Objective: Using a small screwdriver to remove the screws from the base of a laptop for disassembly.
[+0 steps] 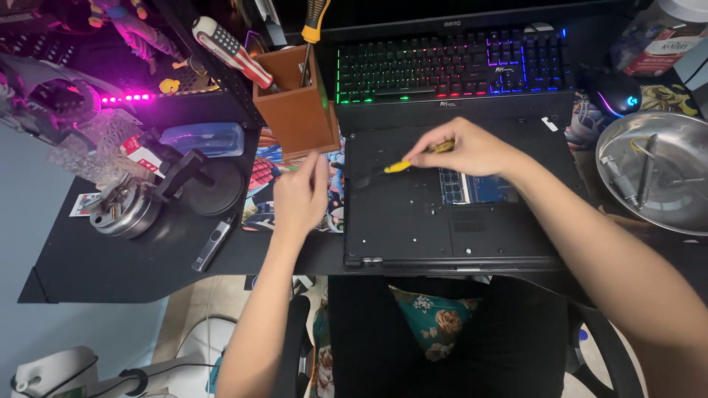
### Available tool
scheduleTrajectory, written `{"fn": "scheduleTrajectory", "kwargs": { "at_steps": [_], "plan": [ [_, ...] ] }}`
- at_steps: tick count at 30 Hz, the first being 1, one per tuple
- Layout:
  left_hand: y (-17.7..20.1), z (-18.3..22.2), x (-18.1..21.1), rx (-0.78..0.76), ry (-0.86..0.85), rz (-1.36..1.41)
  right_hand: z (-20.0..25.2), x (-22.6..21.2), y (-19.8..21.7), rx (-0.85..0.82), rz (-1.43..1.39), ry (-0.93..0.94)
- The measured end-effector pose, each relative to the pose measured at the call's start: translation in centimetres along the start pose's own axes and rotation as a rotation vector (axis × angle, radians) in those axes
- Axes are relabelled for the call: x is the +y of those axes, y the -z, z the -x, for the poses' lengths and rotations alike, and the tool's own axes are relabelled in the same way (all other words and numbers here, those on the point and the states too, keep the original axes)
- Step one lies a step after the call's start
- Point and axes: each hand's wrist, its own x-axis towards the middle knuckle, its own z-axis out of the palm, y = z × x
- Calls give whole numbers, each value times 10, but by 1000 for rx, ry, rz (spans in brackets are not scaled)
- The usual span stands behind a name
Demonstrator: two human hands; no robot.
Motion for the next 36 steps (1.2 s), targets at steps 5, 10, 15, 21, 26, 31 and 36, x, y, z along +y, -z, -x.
{"fn": "scheduleTrajectory", "kwargs": {
  "at_steps": [5, 10, 15, 21, 26, 31, 36],
  "plan": [
    [-23, -48, -1, 152, -256, 108, -8, 23, -6, 140, 24, 32],
    [-58, -70, -17, 384, -491, -167, -5, 26, -7, 164, -12, 40],
    [-63, -56, -31, 345, -411, -79, -7, 29, -9, 155, -9, 71],
    [-74, -55, -25, 188, -266, 165, -3, 27, -3, 177, 15, 81],
    [-71, -56, -20, 166, -243, 179, 6, 22, 6, 212, 39, 96],
    [-69, -53, -18, 128, -191, 196, 8, 21, 13, 186, 80, 43],
    [-69, -56, -18, 119, -152, 241, 10, 16, 24, 154, 93, 8]
  ]
}}
